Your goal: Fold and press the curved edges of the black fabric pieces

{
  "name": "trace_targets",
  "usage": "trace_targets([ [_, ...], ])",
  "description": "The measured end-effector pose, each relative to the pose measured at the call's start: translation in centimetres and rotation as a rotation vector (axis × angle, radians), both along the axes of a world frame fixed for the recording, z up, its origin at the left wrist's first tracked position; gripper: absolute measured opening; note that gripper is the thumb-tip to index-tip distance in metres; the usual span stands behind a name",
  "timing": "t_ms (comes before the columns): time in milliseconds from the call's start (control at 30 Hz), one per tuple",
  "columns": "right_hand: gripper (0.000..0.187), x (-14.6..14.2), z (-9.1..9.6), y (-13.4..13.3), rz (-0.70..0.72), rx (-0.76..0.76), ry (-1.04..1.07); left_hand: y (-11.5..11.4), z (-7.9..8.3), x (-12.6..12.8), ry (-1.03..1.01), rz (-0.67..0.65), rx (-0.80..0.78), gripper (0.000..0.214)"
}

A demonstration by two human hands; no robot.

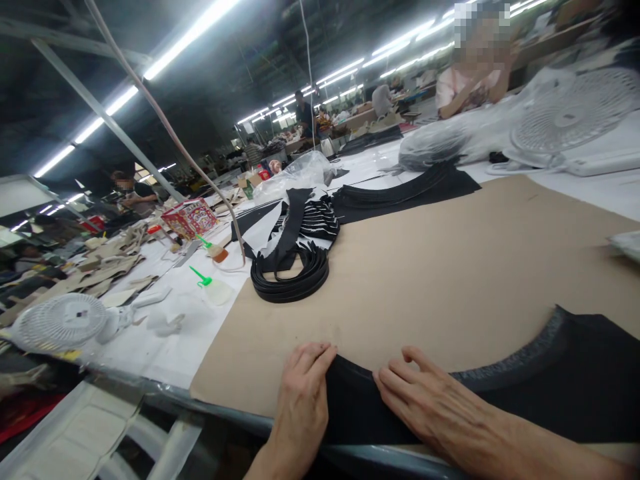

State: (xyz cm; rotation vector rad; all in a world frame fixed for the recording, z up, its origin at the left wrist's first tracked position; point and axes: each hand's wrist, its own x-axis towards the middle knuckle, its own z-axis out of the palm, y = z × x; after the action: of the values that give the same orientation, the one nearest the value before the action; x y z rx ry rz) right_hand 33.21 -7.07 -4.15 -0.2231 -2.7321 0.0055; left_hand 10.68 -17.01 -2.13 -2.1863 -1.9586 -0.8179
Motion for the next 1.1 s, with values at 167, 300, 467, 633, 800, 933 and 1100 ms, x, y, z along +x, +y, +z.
trace_targets([
  [167,0.027,0.1,0.1,-0.1,-0.014,0.019,0.04,0.9,-0.3,-1.2,0.099,-0.022,-0.137,0.039],
  [300,0.028,0.1,-0.1,0.0,0.0,0.0,0.009,0.4,-0.7,-1.7,0.252,-0.096,-0.095,0.047],
  [467,0.026,-0.1,-0.1,0.1,-0.005,0.0,0.031,-0.7,-1.0,-1.6,0.419,-0.107,-0.066,0.06],
  [633,0.027,-0.2,0.0,0.0,0.007,0.031,0.06,-1.1,-0.6,-1.9,0.377,-0.075,-0.171,0.056],
  [800,0.03,-0.1,-0.9,-0.1,-0.023,0.069,0.023,-0.6,-0.3,0.0,0.227,-0.004,-0.134,0.048],
  [933,0.032,0.0,-1.4,-0.3,-0.029,0.096,0.011,-0.4,-0.7,2.3,0.22,-0.076,-0.144,0.046],
  [1100,0.028,-0.1,-0.9,-0.3,-0.014,0.07,0.002,-0.5,-0.3,2.8,0.176,-0.081,-0.212,0.049],
])
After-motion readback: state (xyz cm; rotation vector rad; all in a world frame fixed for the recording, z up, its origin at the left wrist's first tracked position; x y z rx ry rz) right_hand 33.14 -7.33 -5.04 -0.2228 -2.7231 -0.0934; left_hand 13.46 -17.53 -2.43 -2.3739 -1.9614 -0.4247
